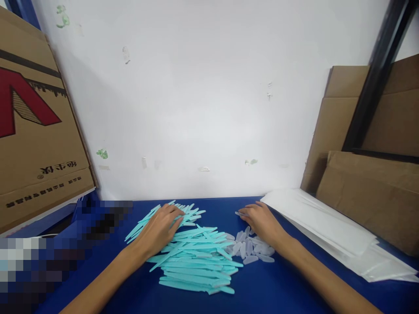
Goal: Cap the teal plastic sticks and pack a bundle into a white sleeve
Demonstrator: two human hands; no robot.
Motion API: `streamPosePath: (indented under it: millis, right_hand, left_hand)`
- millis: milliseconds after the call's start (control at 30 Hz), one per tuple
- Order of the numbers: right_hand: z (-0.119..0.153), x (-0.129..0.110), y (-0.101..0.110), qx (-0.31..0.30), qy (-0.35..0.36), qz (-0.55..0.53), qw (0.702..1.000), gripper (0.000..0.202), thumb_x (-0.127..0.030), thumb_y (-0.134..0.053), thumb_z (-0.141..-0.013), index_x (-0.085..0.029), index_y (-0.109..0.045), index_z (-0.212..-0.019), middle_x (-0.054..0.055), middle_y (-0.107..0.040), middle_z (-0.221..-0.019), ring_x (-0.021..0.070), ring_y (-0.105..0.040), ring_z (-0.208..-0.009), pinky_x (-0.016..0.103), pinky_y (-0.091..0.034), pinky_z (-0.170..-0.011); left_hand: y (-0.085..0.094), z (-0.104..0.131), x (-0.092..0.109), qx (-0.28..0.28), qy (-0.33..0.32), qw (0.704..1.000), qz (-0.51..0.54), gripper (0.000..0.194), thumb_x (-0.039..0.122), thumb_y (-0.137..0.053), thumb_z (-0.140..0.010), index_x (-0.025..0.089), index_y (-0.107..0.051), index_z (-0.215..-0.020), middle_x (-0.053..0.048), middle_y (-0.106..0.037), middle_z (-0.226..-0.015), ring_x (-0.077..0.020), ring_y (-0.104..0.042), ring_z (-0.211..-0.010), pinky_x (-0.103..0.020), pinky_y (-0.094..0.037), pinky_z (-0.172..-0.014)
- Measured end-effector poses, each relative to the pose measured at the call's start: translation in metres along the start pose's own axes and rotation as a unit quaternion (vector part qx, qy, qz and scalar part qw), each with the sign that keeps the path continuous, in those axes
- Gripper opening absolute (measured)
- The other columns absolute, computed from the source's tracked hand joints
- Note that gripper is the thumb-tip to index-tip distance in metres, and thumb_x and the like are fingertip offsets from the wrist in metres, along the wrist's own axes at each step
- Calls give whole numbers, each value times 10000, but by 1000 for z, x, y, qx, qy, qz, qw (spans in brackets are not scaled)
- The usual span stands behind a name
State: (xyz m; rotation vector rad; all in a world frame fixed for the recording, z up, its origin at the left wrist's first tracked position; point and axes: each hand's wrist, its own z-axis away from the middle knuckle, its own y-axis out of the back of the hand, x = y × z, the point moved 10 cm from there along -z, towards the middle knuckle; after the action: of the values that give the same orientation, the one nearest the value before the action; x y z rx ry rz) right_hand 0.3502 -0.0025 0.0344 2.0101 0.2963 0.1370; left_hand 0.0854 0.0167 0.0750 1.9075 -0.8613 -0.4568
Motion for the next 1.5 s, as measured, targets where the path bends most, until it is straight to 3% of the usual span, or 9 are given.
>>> streamPosePath:
  millis: [100, 233, 433, 700, 867, 1067, 1267, 1500]
  right_hand:
    - [0, -7, 5, 2, 11, 8, 1000, 290, -125, -479, -958, -224, -737, -1047, 78, -773, -901, 252, -705, -921, 484, -344, -1043]
    - [0, -13, 13, 21, 23, 4, 1000, 275, -127, -506, -944, -225, -734, -1062, 60, -747, -750, 234, -694, -779, 460, -355, -1022]
    - [-2, -22, 24, 44, 47, -12, 998, 274, -153, -489, -958, -237, -730, -1060, 62, -751, -818, 228, -691, -806, 429, -406, -971]
    - [0, -43, 41, 47, 30, -99, 994, 297, -274, -423, -1017, -221, -678, -1160, 68, -709, -959, 215, -673, -795, 329, -489, -674]
    - [4, -66, 46, 35, 58, -156, 985, 297, -310, -422, -1032, -267, -661, -1202, 45, -701, -1040, 196, -672, -870, 328, -506, -768]
    - [8, -93, 48, 39, 115, -147, 982, 292, -340, -444, -1032, -256, -710, -1116, 48, -731, -979, 196, -678, -853, 350, -474, -794]
    - [11, -103, 52, 57, 127, -153, 978, 317, -349, -423, -1040, -245, -721, -1070, 57, -746, -967, 185, -681, -835, 337, -465, -778]
    - [14, -107, 49, 60, 131, -135, 980, 306, -337, -425, -1039, -239, -712, -1080, 50, -755, -972, 192, -689, -835, 338, -454, -768]
  left_hand:
    - [-3, 3, 23, -49, -25, 997, 61, 288, 381, -449, -1012, 223, -688, -1039, -63, -680, -1031, -231, -626, -976, -397, -506, -894]
    - [-12, 8, 33, -76, -32, 994, 78, 284, 402, -498, -994, 232, -688, -1117, -73, -666, -1075, -244, -623, -1018, -376, -515, -866]
    - [-23, 8, 29, -95, -36, 991, 88, 283, 362, -471, -1012, 238, -717, -1078, -68, -681, -1041, -227, -648, -951, -322, -508, -768]
    - [-10, 5, 33, -66, -22, 991, 114, 246, 388, -473, -1006, 216, -636, -940, -33, -669, -893, -192, -627, -824, -258, -444, -638]
    - [-2, 1, 35, -49, -10, 993, 108, 222, 364, -408, -1032, 228, -583, -1045, -11, -666, -842, -185, -627, -774, -263, -454, -654]
    - [9, 3, 46, 0, -45, 993, 113, 293, 276, -356, -1046, 240, -604, -1198, -60, -684, -1104, -201, -653, -976, -292, -518, -808]
    - [4, 6, 59, -28, -80, 990, 111, 328, 217, -359, -1038, 241, -590, -1270, -63, -674, -1014, -185, -639, -850, -279, -501, -714]
    - [2, 7, 61, -43, -87, 988, 123, 356, 194, -375, -1036, 267, -568, -1326, -53, -667, -1045, -186, -638, -869, -283, -492, -709]
